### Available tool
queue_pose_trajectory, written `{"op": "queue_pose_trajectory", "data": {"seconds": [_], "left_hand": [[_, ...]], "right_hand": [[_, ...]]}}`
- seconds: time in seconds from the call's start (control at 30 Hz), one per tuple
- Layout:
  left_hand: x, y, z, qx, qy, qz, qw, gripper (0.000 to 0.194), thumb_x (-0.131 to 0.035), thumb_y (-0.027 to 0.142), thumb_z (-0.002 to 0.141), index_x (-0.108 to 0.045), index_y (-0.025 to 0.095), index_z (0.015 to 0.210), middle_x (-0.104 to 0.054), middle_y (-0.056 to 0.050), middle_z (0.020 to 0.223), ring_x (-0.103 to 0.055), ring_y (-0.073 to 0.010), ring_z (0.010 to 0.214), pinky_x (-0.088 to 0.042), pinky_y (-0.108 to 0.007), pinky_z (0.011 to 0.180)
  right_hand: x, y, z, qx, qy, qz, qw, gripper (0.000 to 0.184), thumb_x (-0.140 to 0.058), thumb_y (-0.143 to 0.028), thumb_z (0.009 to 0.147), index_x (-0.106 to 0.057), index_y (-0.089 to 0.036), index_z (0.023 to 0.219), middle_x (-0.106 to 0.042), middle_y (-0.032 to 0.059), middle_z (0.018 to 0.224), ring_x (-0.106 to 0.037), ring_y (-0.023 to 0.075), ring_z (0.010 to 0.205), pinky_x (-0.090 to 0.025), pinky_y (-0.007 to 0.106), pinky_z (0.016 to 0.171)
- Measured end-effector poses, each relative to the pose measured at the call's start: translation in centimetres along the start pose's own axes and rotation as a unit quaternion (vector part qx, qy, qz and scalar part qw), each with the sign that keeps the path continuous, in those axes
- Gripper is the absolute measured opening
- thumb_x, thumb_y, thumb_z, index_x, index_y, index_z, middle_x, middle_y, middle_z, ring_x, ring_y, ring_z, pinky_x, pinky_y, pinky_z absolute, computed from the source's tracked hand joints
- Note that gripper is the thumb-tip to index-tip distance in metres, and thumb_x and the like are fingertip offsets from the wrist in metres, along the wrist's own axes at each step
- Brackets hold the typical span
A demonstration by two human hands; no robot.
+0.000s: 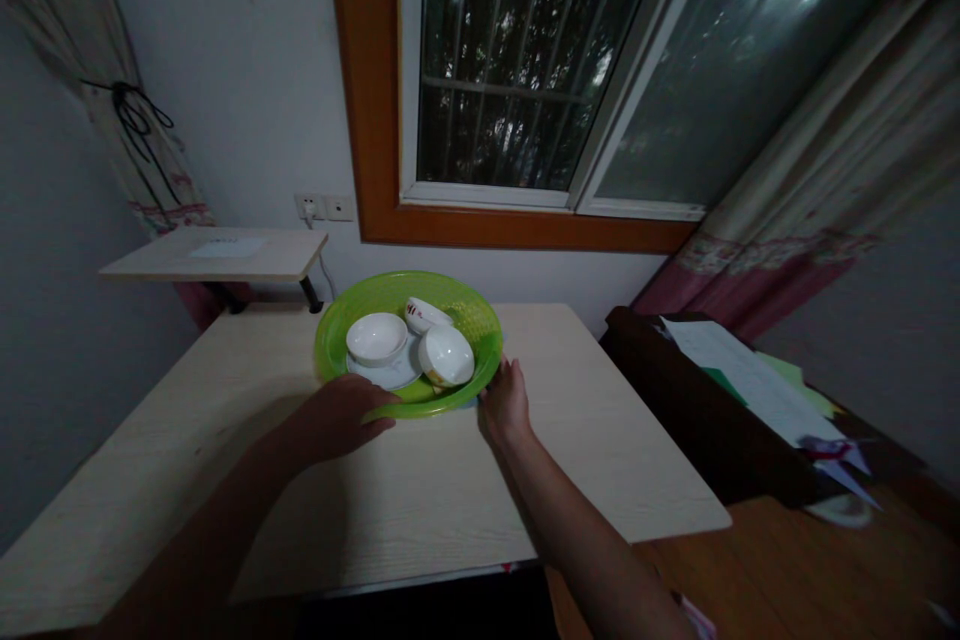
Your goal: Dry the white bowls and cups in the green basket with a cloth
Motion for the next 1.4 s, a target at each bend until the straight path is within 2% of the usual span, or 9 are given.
{"op": "queue_pose_trajectory", "data": {"seconds": [0.17,0.43,0.57,0.67,0.8,0.9,1.0,1.17,1.4], "left_hand": [[0.6,-0.8,-0.7,-0.017,0.028,-0.009,0.999,0.026,-0.064,0.036,0.100,-0.078,0.023,0.117,-0.080,-0.007,0.114,-0.075,-0.0244,0.105,-0.057,-0.044,0.099],[-2.2,5.7,2.9,-0.014,0.066,0.019,0.998,0.027,-0.059,0.037,0.103,-0.075,0.017,0.114,-0.080,-0.009,0.104,-0.076,-0.0259,0.095,-0.060,-0.041,0.085],[-2.6,7.1,4.0,0.008,0.072,0.010,0.997,0.030,-0.058,0.037,0.103,-0.074,0.016,0.117,-0.080,-0.011,0.106,-0.077,-0.0271,0.096,-0.061,-0.042,0.085],[-2.0,6.0,3.3,-0.019,0.049,-0.010,0.999,0.034,-0.058,0.038,0.103,-0.072,0.019,0.127,-0.080,-0.010,0.113,-0.077,-0.0256,0.099,-0.061,-0.040,0.087],[-0.8,2.1,0.8,-0.028,0.012,-0.019,0.999,0.033,-0.063,0.037,0.100,-0.074,0.022,0.127,-0.080,-0.009,0.115,-0.076,-0.0256,0.101,-0.060,-0.042,0.091],[0.3,-0.7,-1.0,-0.020,0.036,-0.027,0.999,0.029,-0.065,0.039,0.099,-0.076,0.026,0.122,-0.080,-0.006,0.113,-0.075,-0.0239,0.104,-0.057,-0.043,0.098],[0.6,-1.6,-1.6,-0.025,0.057,-0.023,0.998,0.024,-0.067,0.038,0.098,-0.078,0.027,0.117,-0.080,-0.005,0.108,-0.074,-0.0231,0.102,-0.056,-0.043,0.097],[-0.9,1.4,-0.2,-0.030,0.067,0.017,0.997,0.025,-0.064,0.039,0.100,-0.076,0.022,0.113,-0.081,-0.007,0.103,-0.075,-0.0245,0.095,-0.057,-0.043,0.089],[-3.1,6.7,2.4,0.002,0.131,0.038,0.991,0.031,-0.056,0.042,0.104,-0.075,0.018,0.107,-0.079,-0.008,0.092,-0.075,-0.0235,0.086,-0.057,-0.037,0.079]], "right_hand": [[-0.3,0.2,-0.8,0.002,0.011,0.011,1.000,0.043,-0.041,-0.054,0.101,-0.073,-0.033,0.118,-0.075,-0.0040,0.128,-0.064,0.0205,0.124,-0.051,0.034,0.095],[-0.7,2.9,-5.0,0.021,0.022,0.033,0.999,0.038,-0.053,-0.051,0.097,-0.070,-0.032,0.125,-0.072,-0.0032,0.134,-0.065,0.0193,0.121,-0.052,0.031,0.090],[-1.1,2.6,-5.2,0.036,0.004,0.040,0.999,0.036,-0.055,-0.050,0.097,-0.071,-0.030,0.122,-0.074,-0.0019,0.131,-0.065,0.0199,0.123,-0.051,0.032,0.095],[-0.8,1.8,-4.0,0.035,0.017,0.029,0.999,0.038,-0.051,-0.050,0.097,-0.071,-0.030,0.122,-0.073,-0.0018,0.132,-0.064,0.0205,0.122,-0.051,0.033,0.094],[-0.1,0.8,-2.0,0.014,0.023,0.015,1.000,0.039,-0.045,-0.054,0.097,-0.072,-0.032,0.115,-0.075,-0.0028,0.127,-0.065,0.0214,0.120,-0.051,0.035,0.092],[-0.1,0.3,-1.6,0.008,0.010,0.010,1.000,0.041,-0.044,-0.057,0.097,-0.074,-0.033,0.110,-0.075,-0.0026,0.126,-0.064,0.0229,0.123,-0.051,0.037,0.093],[-0.4,0.4,-2.2,0.013,0.004,0.019,1.000,0.040,-0.047,-0.057,0.096,-0.074,-0.033,0.113,-0.074,-0.0031,0.131,-0.061,0.0239,0.128,-0.050,0.038,0.095],[-0.5,1.8,-4.1,0.007,0.030,0.022,0.999,0.038,-0.049,-0.051,0.095,-0.073,-0.032,0.117,-0.073,-0.0023,0.133,-0.063,0.0227,0.125,-0.051,0.035,0.088],[-1.1,3.0,-6.2,0.000,0.035,0.038,0.999,0.034,-0.053,-0.049,0.095,-0.072,-0.031,0.117,-0.073,-0.0018,0.131,-0.066,0.0204,0.118,-0.052,0.033,0.087]]}}
Point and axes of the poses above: each hand's wrist, its own z-axis towards the middle knuckle, its own x-axis out of the back of the hand, y = z × x, the point moved 5 cm from there along z, towards the middle knuckle
